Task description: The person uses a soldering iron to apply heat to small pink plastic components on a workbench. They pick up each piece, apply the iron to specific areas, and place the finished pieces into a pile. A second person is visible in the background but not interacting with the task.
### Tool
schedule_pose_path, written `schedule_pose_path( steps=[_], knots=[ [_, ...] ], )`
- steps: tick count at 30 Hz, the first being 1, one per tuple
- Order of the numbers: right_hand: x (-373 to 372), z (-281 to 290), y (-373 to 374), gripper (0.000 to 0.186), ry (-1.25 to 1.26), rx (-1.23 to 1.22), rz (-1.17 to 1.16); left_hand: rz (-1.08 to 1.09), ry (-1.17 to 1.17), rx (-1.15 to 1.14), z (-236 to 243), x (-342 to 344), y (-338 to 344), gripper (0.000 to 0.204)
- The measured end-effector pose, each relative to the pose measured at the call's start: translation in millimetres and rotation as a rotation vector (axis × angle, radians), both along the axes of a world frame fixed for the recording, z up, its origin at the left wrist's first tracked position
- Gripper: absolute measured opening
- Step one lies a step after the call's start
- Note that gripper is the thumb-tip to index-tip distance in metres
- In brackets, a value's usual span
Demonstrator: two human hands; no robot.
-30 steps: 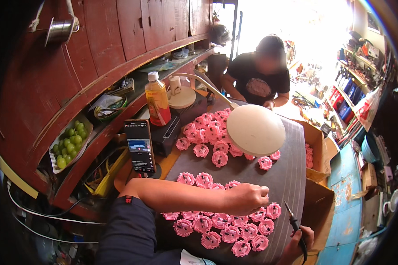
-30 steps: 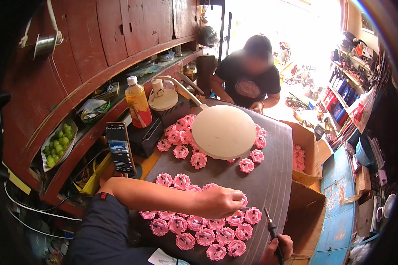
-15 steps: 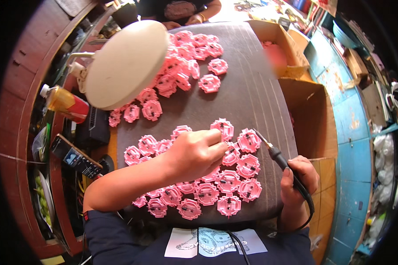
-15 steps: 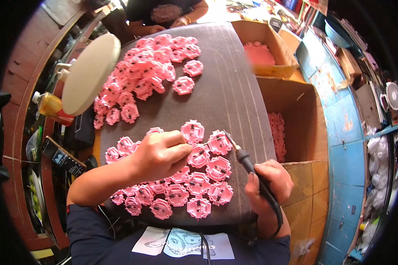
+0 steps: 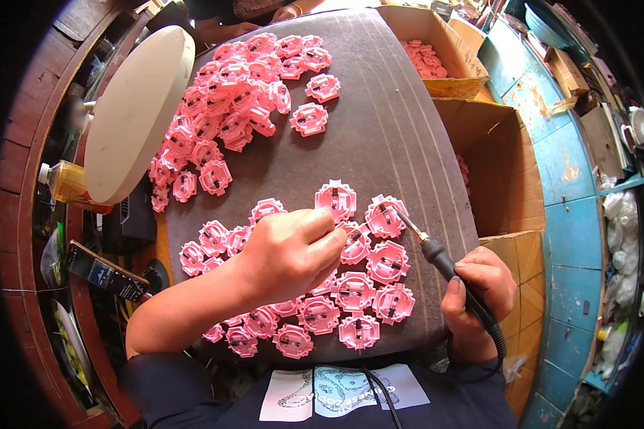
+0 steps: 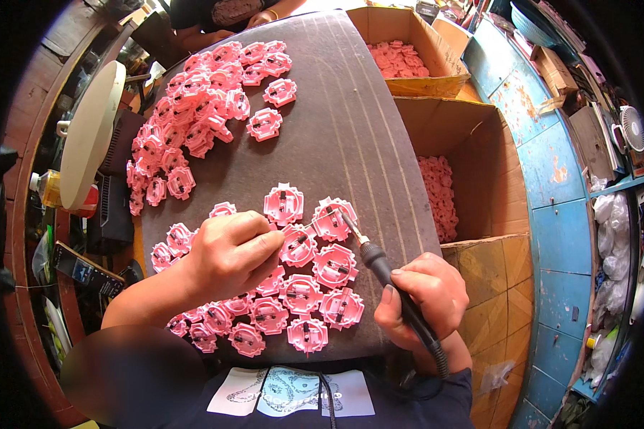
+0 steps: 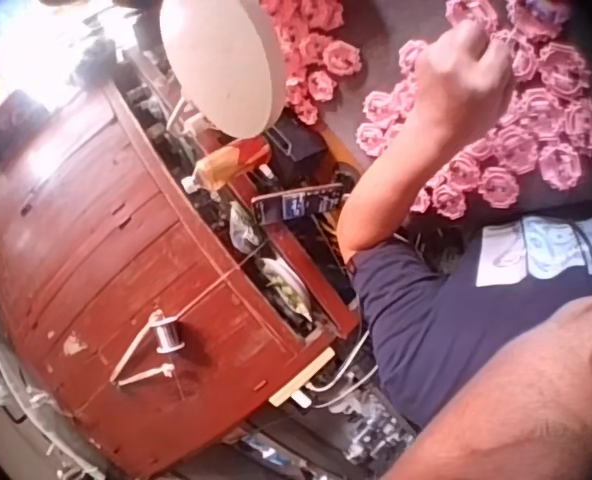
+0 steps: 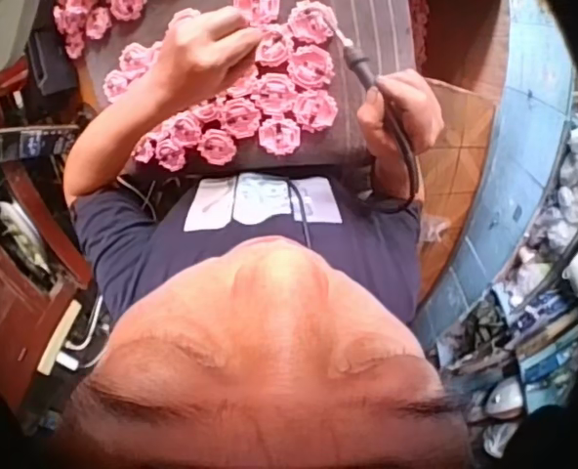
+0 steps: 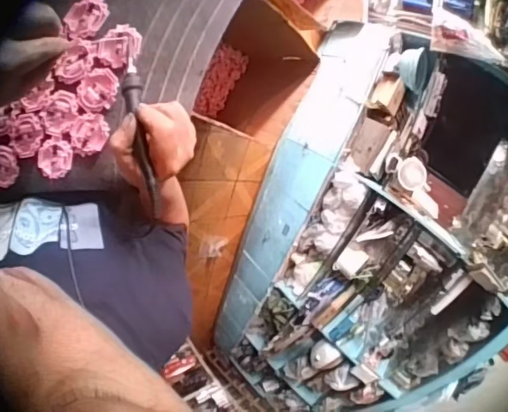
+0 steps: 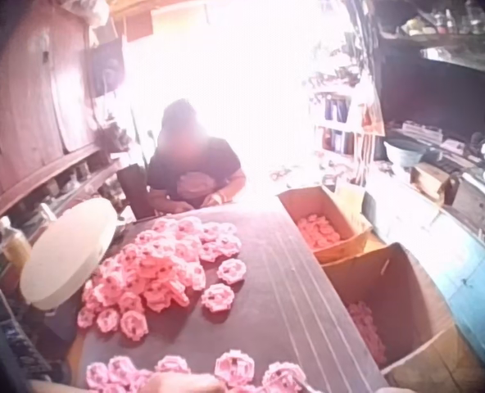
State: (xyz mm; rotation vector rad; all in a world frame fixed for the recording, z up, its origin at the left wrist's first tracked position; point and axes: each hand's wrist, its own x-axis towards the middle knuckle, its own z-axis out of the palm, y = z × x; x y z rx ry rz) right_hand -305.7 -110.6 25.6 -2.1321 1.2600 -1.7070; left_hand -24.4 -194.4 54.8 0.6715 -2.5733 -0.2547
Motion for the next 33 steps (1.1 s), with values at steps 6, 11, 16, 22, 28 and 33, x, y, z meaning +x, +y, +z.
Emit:
schedule_pose_path(
  steps=[6, 11, 16, 22, 28, 33],
  knots=[
    [-1.2, 0.9, 0.2, 0.022, 0.012, 0.004, 0.014, -0.018, 0.003, 0.009, -1.5, -2.5, -1.1, 0.02],
    [-0.4, 2.3, -0.5, 0.024, 0.033, 0.015, 0.031, -0.016, 0.004, 0.023, -2.6, -2.0, -1.2, 0.02],
    [-1.2, 4.0, -0.4, 0.024, 0.049, 0.019, 0.035, -0.015, 0.011, 0.022, -4.9, -1.5, -2.5, 0.02],
    [-0.9, 3.4, -1.0, 0.023, 0.044, 0.016, 0.045, -0.011, 0.002, 0.029, -3.5, -2.5, -3.0, 0.02],
    [-0.8, 4.0, -1.3, 0.023, 0.047, 0.016, 0.042, -0.014, 0.027, 0.017, -6.7, -4.2, -5.9, 0.02],
    [-0.2, 3.9, -1.4, 0.023, 0.04, 0.024, 0.046, -0.002, 0.006, 0.021, -7.3, -4.5, -6.4, 0.02]
  ],
)
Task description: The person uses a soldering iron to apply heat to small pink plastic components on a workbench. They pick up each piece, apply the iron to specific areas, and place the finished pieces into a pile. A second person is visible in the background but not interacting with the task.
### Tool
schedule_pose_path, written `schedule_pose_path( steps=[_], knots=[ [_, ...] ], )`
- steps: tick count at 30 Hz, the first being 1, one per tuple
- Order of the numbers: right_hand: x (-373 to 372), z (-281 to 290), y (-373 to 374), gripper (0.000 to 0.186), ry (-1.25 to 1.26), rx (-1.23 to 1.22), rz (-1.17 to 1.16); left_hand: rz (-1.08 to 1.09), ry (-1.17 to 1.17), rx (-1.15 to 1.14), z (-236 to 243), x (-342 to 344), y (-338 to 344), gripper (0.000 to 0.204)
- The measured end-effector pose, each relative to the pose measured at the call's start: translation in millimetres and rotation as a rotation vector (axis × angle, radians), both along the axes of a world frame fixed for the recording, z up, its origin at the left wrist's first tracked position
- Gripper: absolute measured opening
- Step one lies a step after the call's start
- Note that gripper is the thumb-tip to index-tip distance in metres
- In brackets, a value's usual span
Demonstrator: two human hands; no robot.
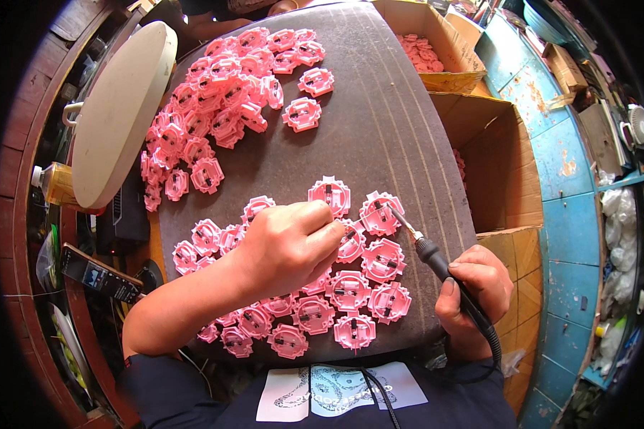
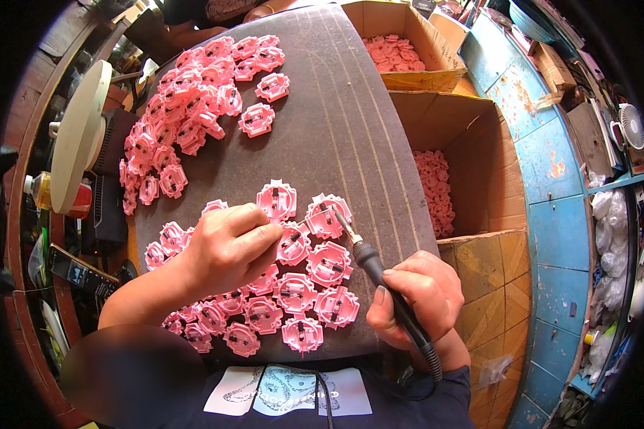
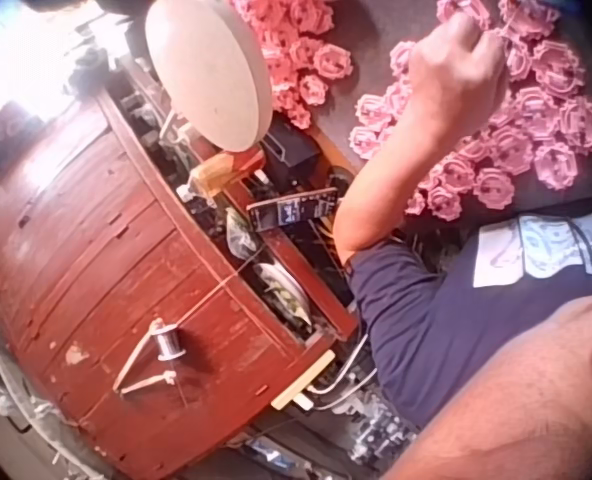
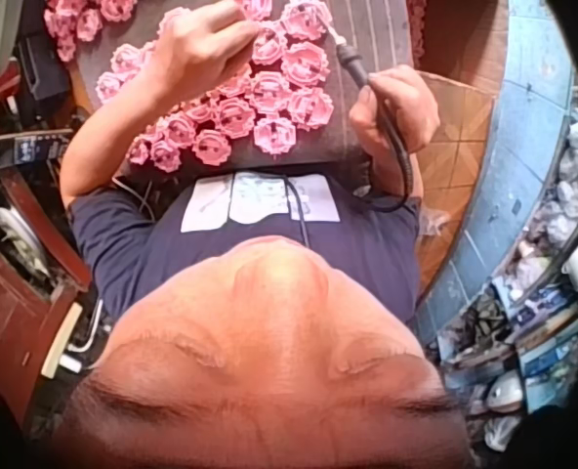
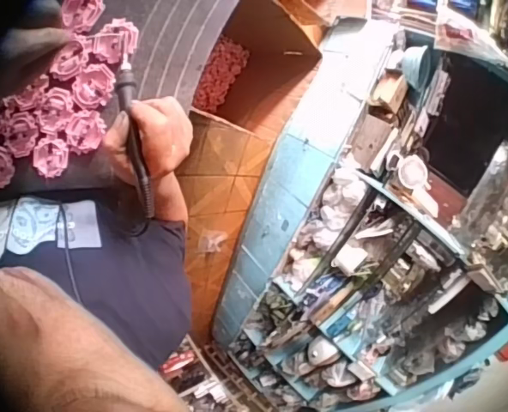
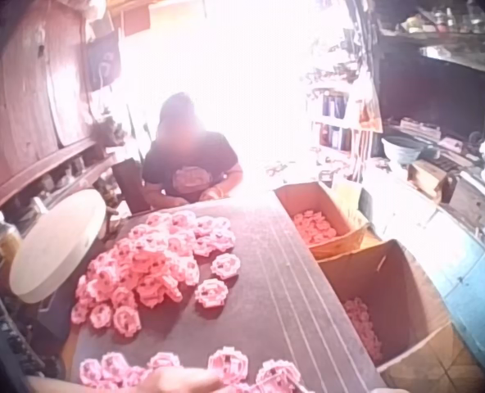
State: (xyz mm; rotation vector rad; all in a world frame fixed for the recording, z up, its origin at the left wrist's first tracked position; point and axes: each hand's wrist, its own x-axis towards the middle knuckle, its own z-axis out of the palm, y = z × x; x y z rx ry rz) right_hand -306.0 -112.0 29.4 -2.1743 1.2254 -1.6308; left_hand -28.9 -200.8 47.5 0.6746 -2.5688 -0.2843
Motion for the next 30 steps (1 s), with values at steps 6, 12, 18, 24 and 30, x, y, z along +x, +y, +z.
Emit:
schedule_pose_path(
  steps=[6, 12, 18, 24, 30],
  knots=[
    [-0.6, -1.7, 2.1, 0.023, -0.018, 0.008, -0.019, 0.003, 0.022, 0.005, -0.3, 1.8, 0.3, 0.018],
    [-0.6, -2.5, 1.0, 0.025, -0.014, 0.004, -0.001, -0.002, 0.004, 0.01, 0.7, 0.6, 0.1, 0.019],
    [0.2, -0.3, 0.3, 0.026, 0.012, 0.004, -0.001, 0.001, -0.006, 0.021, -0.5, -0.6, 0.2, 0.021],
    [-0.2, -0.7, -0.1, 0.025, 0.017, -0.001, 0.002, 0.013, 0.059, -0.02, -3.5, -6.2, 0.0, 0.018],
    [-3.8, -3.2, 5.4, 0.023, -0.026, -0.001, -0.025, -0.003, 0.051, 0.007, 0.3, -0.2, 2.3, 0.018]
  ],
)
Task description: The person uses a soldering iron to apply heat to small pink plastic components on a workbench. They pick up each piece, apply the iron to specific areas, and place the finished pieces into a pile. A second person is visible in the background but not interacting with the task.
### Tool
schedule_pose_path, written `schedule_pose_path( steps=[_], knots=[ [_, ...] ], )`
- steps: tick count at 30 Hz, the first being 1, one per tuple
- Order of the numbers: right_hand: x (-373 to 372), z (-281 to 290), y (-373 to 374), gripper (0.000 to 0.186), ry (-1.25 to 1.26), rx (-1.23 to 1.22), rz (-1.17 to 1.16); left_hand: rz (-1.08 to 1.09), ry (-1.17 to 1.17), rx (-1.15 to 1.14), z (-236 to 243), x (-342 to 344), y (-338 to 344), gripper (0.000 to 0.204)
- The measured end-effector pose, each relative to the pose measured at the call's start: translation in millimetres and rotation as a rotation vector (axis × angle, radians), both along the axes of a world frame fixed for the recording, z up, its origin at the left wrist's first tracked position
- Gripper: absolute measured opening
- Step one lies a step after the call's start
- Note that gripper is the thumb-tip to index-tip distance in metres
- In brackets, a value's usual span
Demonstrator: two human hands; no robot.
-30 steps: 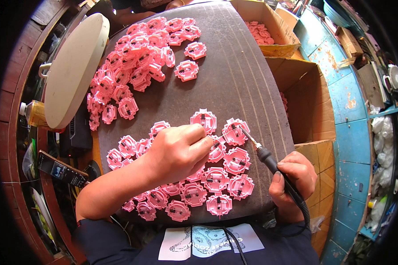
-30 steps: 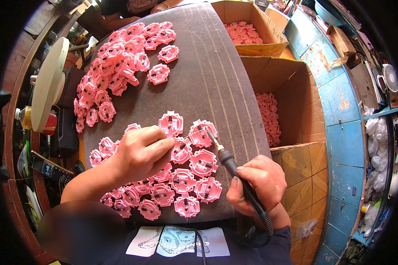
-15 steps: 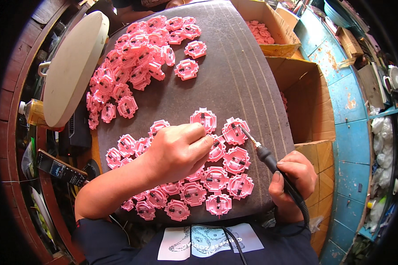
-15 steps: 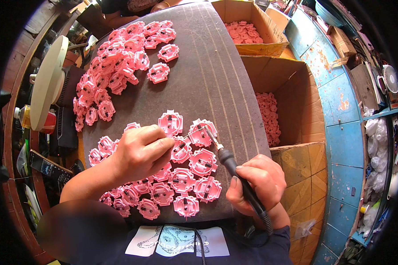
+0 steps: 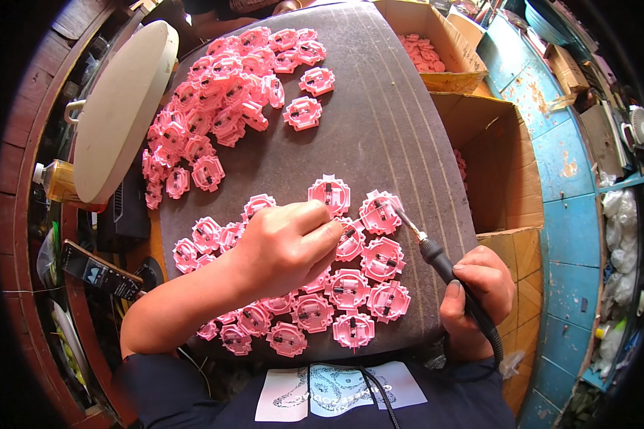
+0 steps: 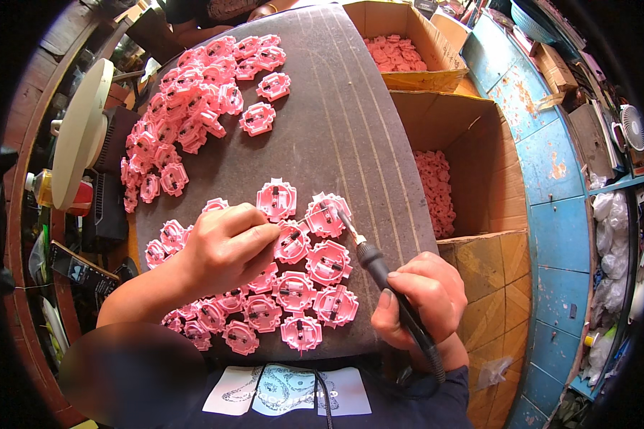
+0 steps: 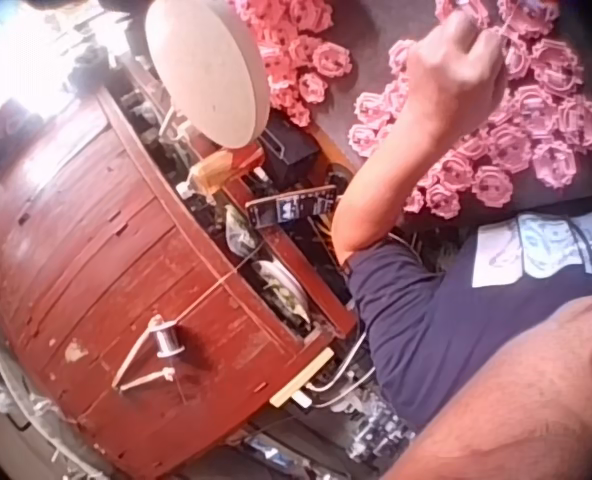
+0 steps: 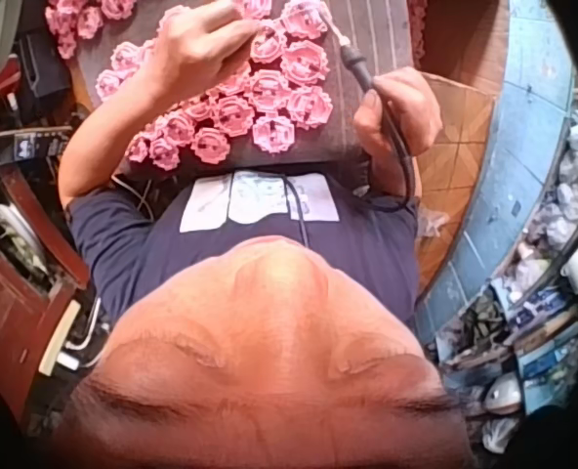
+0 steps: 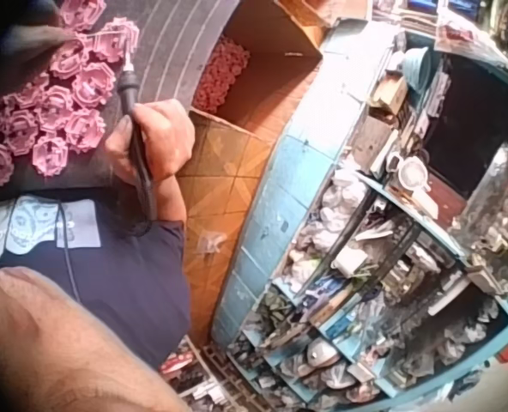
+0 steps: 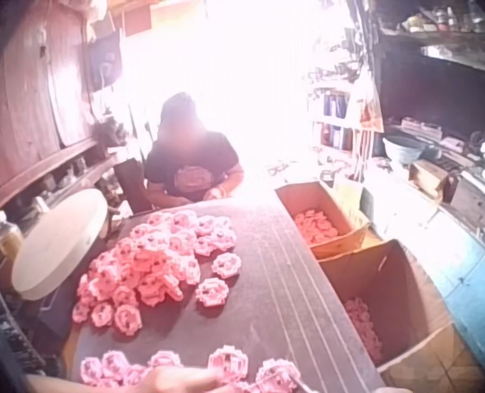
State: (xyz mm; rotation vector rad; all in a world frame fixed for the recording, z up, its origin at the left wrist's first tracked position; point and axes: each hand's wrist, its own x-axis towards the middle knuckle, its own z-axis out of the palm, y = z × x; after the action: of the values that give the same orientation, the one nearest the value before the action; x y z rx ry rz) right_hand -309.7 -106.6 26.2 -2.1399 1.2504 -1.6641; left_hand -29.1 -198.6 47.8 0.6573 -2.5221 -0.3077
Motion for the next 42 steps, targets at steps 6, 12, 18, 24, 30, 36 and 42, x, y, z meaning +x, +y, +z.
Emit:
schedule_pose_path(
  steps=[6, 12, 18, 24, 30, 36, 42],
  knots=[
    [-2, -1, 6, 0.023, -0.017, -0.002, -0.003, -0.058, -0.015, -0.009, 4, -4, 6, 0.023],
    [-3, 0, 4, 0.025, -0.011, -0.02, 0.001, -0.04, -0.034, -0.014, 1, -7, 5, 0.022],
    [-2, 1, 2, 0.025, -0.012, -0.017, 0.01, -0.049, -0.036, -0.013, 0, -8, 5, 0.022],
    [-2, 3, 1, 0.024, -0.001, -0.016, 0.024, -0.045, -0.047, -0.01, -2, -8, 5, 0.021],
    [-1, 3, 0, 0.025, -0.005, -0.028, 0.021, -0.04, -0.054, -0.009, -2, -9, 5, 0.021],
    [-2, 4, 0, 0.026, 0.003, -0.033, 0.022, -0.042, -0.053, -0.011, -1, -9, 4, 0.021],
    [-2, 0, 2, 0.027, -0.025, -0.035, 0.01, -0.031, -0.064, -0.007, -2, -5, 6, 0.02]
  ],
)
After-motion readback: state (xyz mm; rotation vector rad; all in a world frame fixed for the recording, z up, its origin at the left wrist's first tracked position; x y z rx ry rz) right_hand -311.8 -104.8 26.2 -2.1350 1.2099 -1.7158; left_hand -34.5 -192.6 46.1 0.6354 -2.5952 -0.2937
